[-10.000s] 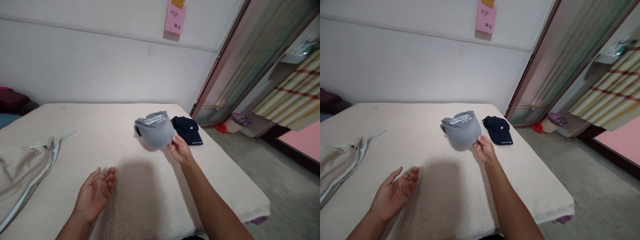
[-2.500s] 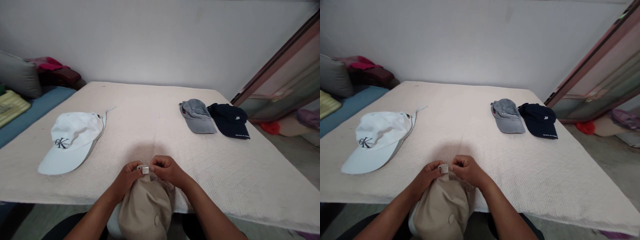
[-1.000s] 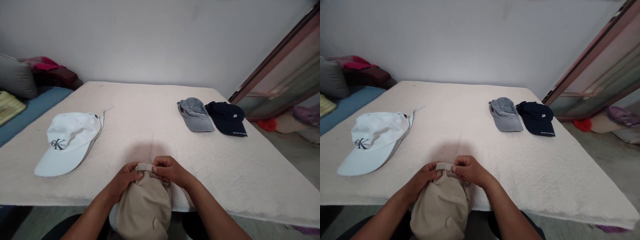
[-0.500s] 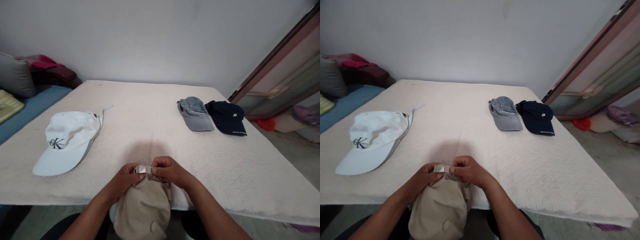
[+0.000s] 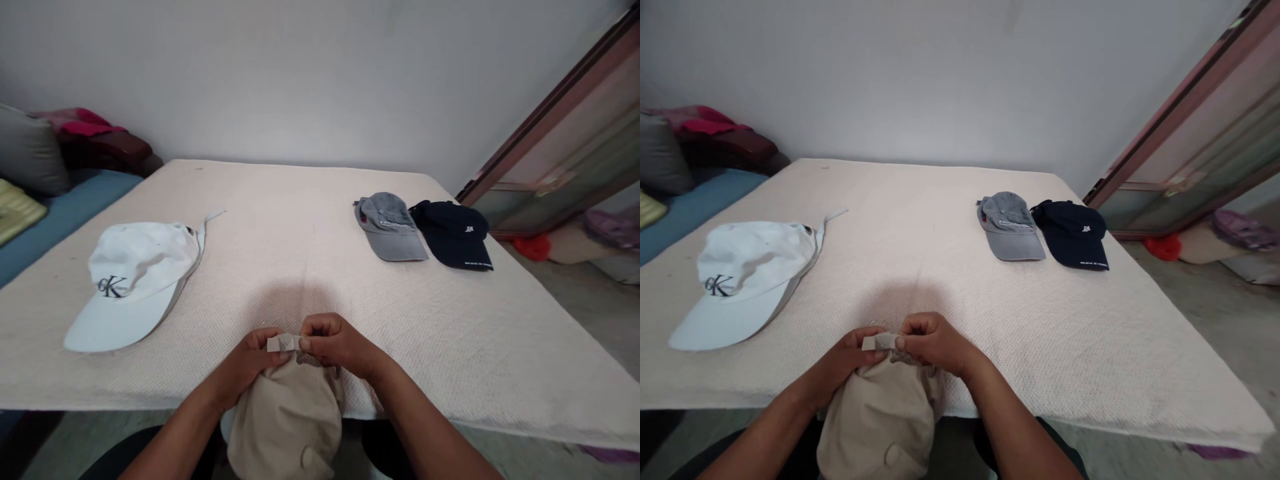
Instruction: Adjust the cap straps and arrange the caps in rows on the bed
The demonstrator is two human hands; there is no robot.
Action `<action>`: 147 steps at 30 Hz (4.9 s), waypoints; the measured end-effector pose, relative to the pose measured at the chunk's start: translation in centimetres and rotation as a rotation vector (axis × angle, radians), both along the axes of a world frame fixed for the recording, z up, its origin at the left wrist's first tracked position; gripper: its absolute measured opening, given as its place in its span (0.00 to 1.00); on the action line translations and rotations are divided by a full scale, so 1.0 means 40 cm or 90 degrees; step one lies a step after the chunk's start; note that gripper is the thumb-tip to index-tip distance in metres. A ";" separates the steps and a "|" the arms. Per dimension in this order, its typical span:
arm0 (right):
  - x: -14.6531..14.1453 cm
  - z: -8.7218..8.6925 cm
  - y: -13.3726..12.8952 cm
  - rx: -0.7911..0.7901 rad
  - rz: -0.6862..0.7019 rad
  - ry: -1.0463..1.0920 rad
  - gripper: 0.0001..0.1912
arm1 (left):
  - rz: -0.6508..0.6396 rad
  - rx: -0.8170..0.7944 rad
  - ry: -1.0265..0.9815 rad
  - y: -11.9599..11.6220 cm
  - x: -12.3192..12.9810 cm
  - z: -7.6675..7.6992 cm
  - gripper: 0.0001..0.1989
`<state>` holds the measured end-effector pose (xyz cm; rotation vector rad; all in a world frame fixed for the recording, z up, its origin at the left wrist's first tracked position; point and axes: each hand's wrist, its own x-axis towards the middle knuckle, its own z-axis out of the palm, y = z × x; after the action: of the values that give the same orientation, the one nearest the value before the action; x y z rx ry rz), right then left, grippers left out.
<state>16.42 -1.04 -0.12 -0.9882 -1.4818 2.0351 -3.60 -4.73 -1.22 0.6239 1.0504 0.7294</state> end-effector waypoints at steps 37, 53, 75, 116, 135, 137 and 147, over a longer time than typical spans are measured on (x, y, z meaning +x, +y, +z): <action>-0.013 -0.032 -0.003 -0.081 0.030 0.143 0.14 | 0.009 -0.007 0.132 -0.012 0.010 0.018 0.20; 0.005 -0.021 -0.004 -0.076 0.044 0.157 0.11 | -0.009 -0.034 -0.007 -0.006 0.025 0.015 0.11; -0.010 -0.015 -0.012 -0.019 0.036 0.185 0.13 | 0.024 -0.082 -0.001 -0.015 0.029 0.021 0.16; 0.003 -0.028 -0.001 -0.021 0.015 0.092 0.12 | -0.011 0.054 0.025 -0.013 0.018 0.011 0.14; -0.016 -0.024 -0.011 0.010 -0.032 0.098 0.09 | -0.061 0.020 0.007 -0.009 0.013 0.023 0.13; -0.013 -0.022 -0.009 0.012 -0.037 0.086 0.08 | -0.068 -0.006 -0.024 -0.008 0.008 0.025 0.11; -0.009 -0.022 -0.007 -0.015 -0.016 0.113 0.10 | -0.074 0.004 -0.087 -0.007 -0.005 0.019 0.11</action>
<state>16.07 -1.31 -1.01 -0.8068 -1.3495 2.0683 -3.80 -5.01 -0.45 0.6265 0.8789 0.6654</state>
